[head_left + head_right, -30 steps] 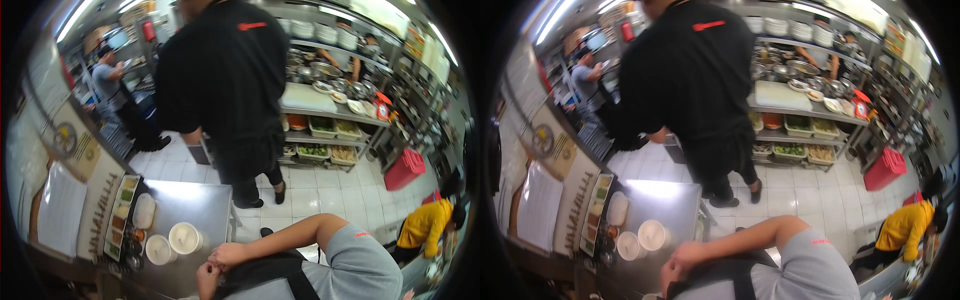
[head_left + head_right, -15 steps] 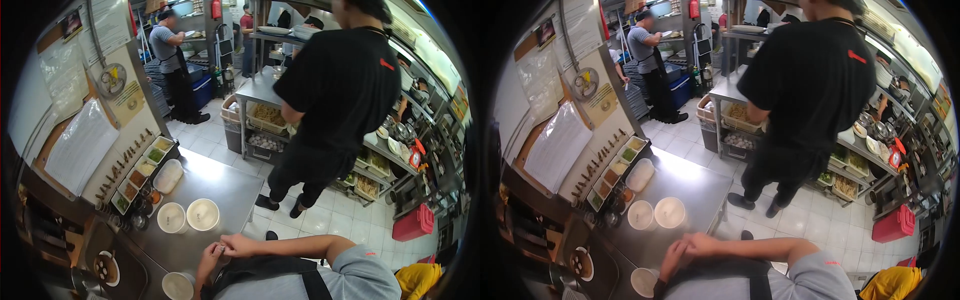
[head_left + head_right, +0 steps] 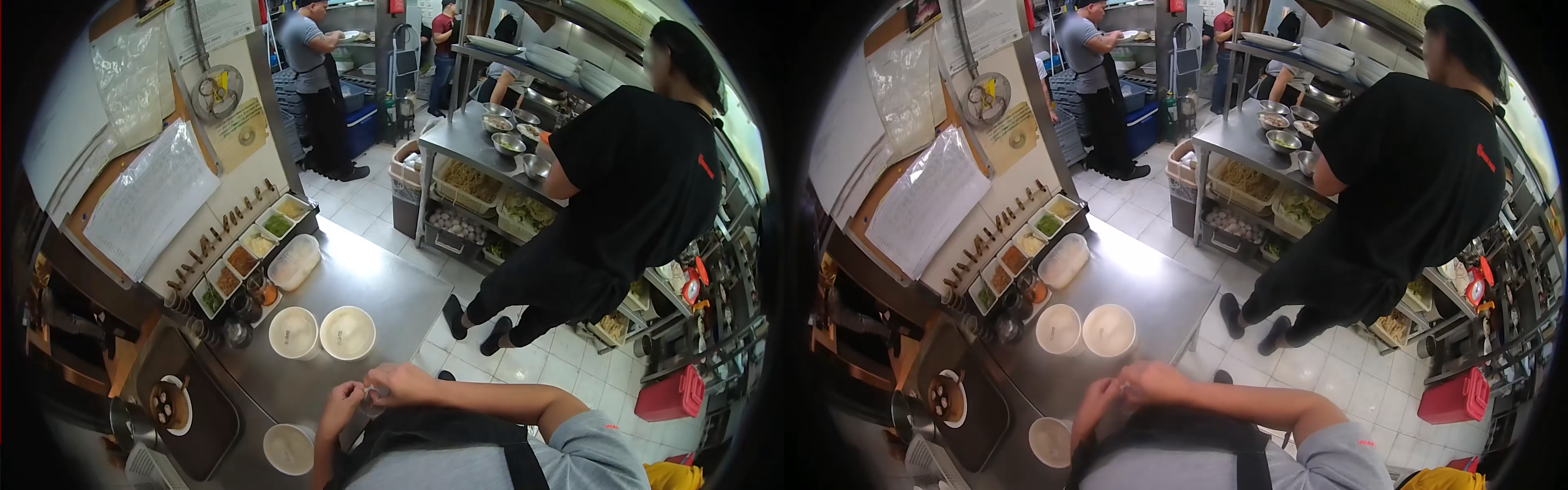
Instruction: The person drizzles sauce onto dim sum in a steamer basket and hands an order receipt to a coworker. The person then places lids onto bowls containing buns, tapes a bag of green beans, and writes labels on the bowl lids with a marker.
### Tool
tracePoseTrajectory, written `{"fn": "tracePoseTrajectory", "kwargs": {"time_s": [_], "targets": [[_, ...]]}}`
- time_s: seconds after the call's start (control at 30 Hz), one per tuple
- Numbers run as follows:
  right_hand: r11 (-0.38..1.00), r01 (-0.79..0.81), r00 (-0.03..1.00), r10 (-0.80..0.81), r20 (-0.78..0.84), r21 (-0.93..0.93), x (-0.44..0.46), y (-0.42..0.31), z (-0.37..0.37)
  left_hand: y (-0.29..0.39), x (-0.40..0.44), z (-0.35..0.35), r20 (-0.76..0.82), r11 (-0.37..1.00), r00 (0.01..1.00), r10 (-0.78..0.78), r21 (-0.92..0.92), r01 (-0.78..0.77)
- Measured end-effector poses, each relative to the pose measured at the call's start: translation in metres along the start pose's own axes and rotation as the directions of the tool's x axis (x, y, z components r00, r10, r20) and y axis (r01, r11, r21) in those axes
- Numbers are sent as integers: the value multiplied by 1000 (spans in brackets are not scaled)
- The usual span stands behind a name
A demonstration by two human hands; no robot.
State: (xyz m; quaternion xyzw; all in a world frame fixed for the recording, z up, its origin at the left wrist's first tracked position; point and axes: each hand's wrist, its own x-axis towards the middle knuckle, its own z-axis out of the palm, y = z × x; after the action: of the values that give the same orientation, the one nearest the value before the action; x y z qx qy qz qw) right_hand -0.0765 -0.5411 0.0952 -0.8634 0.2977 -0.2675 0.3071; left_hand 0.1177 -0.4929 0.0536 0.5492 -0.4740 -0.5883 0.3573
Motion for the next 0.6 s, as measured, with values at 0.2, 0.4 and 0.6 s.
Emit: {"fn": "tracePoseTrajectory", "kwargs": {"time_s": [0.2,0.4,0.6], "targets": [[997,-62,996,64,53,-45,6,-1,0,3,3,-8,63,998,997,-49,-42,52],[974,-107,975,142,169,-200,11,4,3,3,6,-11,115,996,990,-87,38,83],[964,-61,953,134,273,-259,13,15,16,-10,10,-11,146,986,979,-141,112,125]]}}
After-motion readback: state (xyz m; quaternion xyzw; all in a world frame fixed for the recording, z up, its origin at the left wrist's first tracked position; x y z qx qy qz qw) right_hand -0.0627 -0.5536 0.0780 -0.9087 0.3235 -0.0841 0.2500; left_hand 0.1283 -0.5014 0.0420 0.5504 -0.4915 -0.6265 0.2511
